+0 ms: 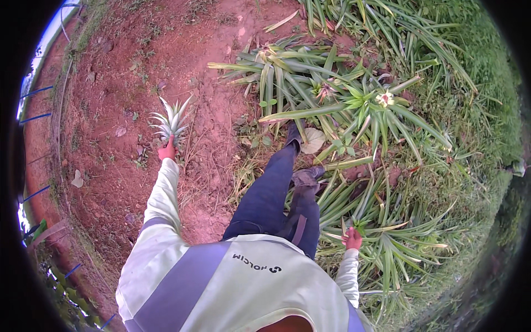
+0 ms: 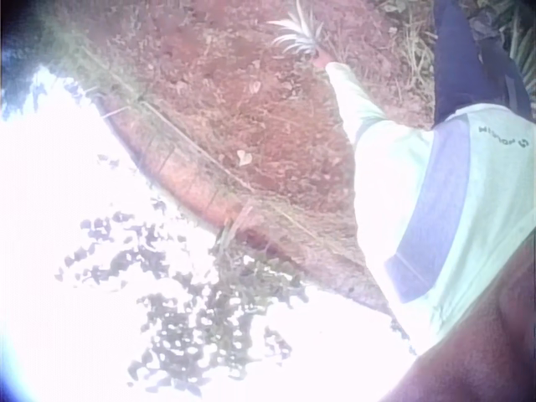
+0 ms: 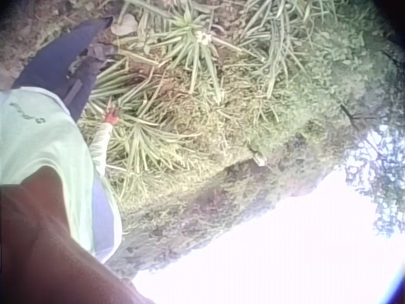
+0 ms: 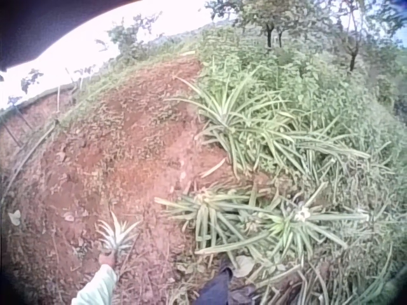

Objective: The person tends to pineapple plants by hand, removing small shoots or crowns from the base and tops of the plants, and gathering the harvested tops.

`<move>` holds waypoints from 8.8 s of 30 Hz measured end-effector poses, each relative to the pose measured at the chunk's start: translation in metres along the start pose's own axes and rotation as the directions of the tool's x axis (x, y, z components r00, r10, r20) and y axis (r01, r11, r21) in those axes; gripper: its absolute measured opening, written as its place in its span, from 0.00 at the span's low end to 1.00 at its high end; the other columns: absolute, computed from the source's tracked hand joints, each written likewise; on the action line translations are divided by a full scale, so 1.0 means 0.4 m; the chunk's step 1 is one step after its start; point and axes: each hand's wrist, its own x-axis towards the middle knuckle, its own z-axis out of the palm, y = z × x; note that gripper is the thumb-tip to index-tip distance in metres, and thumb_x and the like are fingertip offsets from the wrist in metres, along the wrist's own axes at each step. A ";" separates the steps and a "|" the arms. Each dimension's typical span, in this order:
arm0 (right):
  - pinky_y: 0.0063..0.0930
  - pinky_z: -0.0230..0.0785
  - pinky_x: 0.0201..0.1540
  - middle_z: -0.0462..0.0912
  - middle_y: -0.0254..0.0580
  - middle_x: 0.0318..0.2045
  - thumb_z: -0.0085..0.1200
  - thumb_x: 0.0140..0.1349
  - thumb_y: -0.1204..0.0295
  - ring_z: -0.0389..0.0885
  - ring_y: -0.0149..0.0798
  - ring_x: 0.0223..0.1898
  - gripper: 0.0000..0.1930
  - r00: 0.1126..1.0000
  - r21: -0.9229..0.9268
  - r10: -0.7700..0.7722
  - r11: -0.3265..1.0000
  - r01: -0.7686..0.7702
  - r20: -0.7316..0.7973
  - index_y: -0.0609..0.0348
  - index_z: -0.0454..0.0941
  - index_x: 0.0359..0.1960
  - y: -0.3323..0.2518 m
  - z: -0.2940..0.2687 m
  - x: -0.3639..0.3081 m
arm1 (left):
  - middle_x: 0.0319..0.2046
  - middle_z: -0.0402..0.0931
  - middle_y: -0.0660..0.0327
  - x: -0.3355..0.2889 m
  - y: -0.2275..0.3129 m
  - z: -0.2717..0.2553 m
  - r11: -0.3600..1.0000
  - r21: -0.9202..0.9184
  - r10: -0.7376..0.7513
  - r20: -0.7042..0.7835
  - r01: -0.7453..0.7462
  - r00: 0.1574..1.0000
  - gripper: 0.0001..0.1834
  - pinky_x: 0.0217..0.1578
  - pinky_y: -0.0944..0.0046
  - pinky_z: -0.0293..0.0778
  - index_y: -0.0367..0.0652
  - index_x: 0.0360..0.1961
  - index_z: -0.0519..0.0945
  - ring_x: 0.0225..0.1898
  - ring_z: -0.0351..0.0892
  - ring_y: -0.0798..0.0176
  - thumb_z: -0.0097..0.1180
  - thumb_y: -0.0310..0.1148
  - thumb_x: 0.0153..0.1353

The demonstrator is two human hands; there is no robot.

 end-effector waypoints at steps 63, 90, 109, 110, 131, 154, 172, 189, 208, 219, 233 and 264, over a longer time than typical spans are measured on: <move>0.28 0.74 0.27 0.87 0.44 0.33 0.61 0.60 0.47 0.82 0.32 0.23 0.29 0.732 0.850 0.641 0.500 -0.169 -0.232 0.63 0.82 0.48 0.428 0.654 -0.321 | 0.42 0.82 0.61 -0.862 0.463 0.933 0.368 -0.236 0.158 0.969 -0.899 -0.190 0.33 0.35 0.69 0.72 0.43 0.65 0.68 0.38 0.79 0.69 0.61 0.48 0.64; 0.43 0.72 0.54 0.83 0.56 0.47 0.72 0.49 0.55 0.81 0.56 0.49 0.37 -0.044 0.993 0.992 0.114 -0.036 -0.116 0.60 0.70 0.57 0.732 0.725 0.045 | 0.48 0.80 0.58 -1.939 -0.034 1.141 0.096 -0.655 -0.410 0.661 -0.750 -0.629 0.20 0.44 0.68 0.72 0.41 0.61 0.72 0.45 0.78 0.68 0.53 0.36 0.70; 0.40 0.74 0.41 0.85 0.50 0.31 0.64 0.58 0.65 0.84 0.50 0.33 0.15 -0.265 0.982 0.963 0.098 0.165 -0.052 0.60 0.81 0.44 0.686 0.771 0.142 | 0.45 0.82 0.58 -1.974 -0.100 1.168 -0.126 -0.743 -0.485 0.624 -0.658 -0.613 0.19 0.41 0.71 0.74 0.39 0.60 0.73 0.42 0.79 0.69 0.53 0.34 0.71; 0.41 0.74 0.40 0.85 0.50 0.31 0.64 0.58 0.64 0.83 0.51 0.31 0.16 -0.275 0.983 0.961 0.079 0.164 -0.031 0.59 0.81 0.44 0.683 0.774 0.148 | 0.45 0.82 0.58 -1.972 -0.106 1.166 -0.144 -0.750 -0.494 0.619 -0.645 -0.610 0.20 0.40 0.71 0.73 0.40 0.60 0.73 0.42 0.80 0.70 0.52 0.36 0.71; 0.45 0.76 0.46 0.82 0.43 0.48 0.63 0.60 0.74 0.82 0.43 0.46 0.20 0.218 0.157 0.780 -0.374 0.914 0.586 0.61 0.75 0.54 0.608 0.897 0.427 | 0.43 0.82 0.58 -1.969 -0.238 1.066 -0.270 -0.791 -0.509 0.601 -0.549 -0.617 0.19 0.38 0.72 0.74 0.39 0.57 0.75 0.41 0.80 0.70 0.55 0.37 0.70; 0.28 0.77 0.21 0.83 0.45 0.25 0.60 0.64 0.60 0.83 0.38 0.21 0.19 -0.086 0.177 0.182 -0.575 0.799 0.980 0.69 0.77 0.38 0.162 1.884 -0.474 | 0.41 0.83 0.60 -1.993 -0.302 0.955 -0.206 -0.786 -0.558 0.584 -0.583 -0.590 0.22 0.41 0.71 0.74 0.39 0.59 0.73 0.40 0.80 0.72 0.59 0.36 0.67; 0.43 0.62 0.66 0.73 0.56 0.58 0.62 0.58 0.53 0.72 0.55 0.59 0.37 -0.009 0.756 0.767 0.633 0.164 -0.641 0.59 0.64 0.64 0.804 -0.081 0.265 | 0.41 0.83 0.59 -2.114 -0.307 1.173 -0.102 -0.755 -0.575 0.576 -0.648 -0.580 0.22 0.45 0.71 0.74 0.35 0.59 0.73 0.41 0.80 0.71 0.59 0.31 0.66; 0.47 0.74 0.51 0.83 0.52 0.46 0.57 0.61 0.65 0.82 0.56 0.46 0.16 0.237 0.796 0.770 0.605 0.022 -0.592 0.56 0.82 0.49 0.970 -0.307 0.575 | 0.44 0.82 0.59 -2.270 -0.302 1.355 -0.144 -0.681 -0.564 0.653 -0.718 -0.506 0.21 0.44 0.73 0.73 0.35 0.59 0.72 0.42 0.79 0.72 0.56 0.31 0.68; 0.32 0.72 0.36 0.86 0.45 0.24 0.59 0.62 0.60 0.83 0.41 0.25 0.16 -0.261 0.869 0.915 0.382 0.315 -0.308 0.64 0.86 0.32 1.048 0.087 0.511 | 0.45 0.81 0.53 -2.348 -1.026 1.483 -0.171 -0.957 -0.779 0.278 -0.235 -0.562 0.30 0.50 0.57 0.75 0.36 0.57 0.76 0.45 0.81 0.54 0.65 0.44 0.58; 0.31 0.80 0.49 0.78 0.50 0.53 0.48 0.71 0.71 0.80 0.42 0.51 0.17 -0.202 0.505 0.923 0.009 0.863 0.328 0.69 0.73 0.56 0.717 0.731 -0.220 | 0.49 0.80 0.45 -2.290 -1.125 1.476 -0.381 -0.923 -0.762 0.347 -0.055 -0.547 0.31 0.58 0.52 0.70 0.43 0.53 0.82 0.52 0.79 0.43 0.60 0.55 0.57; 0.32 0.76 0.39 0.81 0.44 0.45 0.54 0.67 0.48 0.83 0.42 0.39 0.29 0.180 0.245 0.471 -0.703 0.668 0.863 0.59 0.69 0.58 0.083 1.306 -0.079 | 0.18 0.80 0.62 -2.113 -1.234 1.557 -0.257 -0.884 -0.729 0.443 -0.391 -0.521 0.18 0.29 0.65 0.68 0.42 0.30 0.89 0.22 0.71 0.71 0.62 0.47 0.61; 0.30 0.76 0.44 0.80 0.47 0.50 0.64 0.61 0.63 0.81 0.36 0.45 0.30 0.539 0.911 0.829 -0.094 0.401 -0.151 0.65 0.69 0.60 0.207 0.296 0.128 | 0.13 0.75 0.64 -2.101 -0.529 1.021 -0.236 -0.930 -0.944 0.288 -0.283 -0.161 0.15 0.24 0.64 0.70 0.40 0.37 0.87 0.17 0.72 0.71 0.58 0.41 0.64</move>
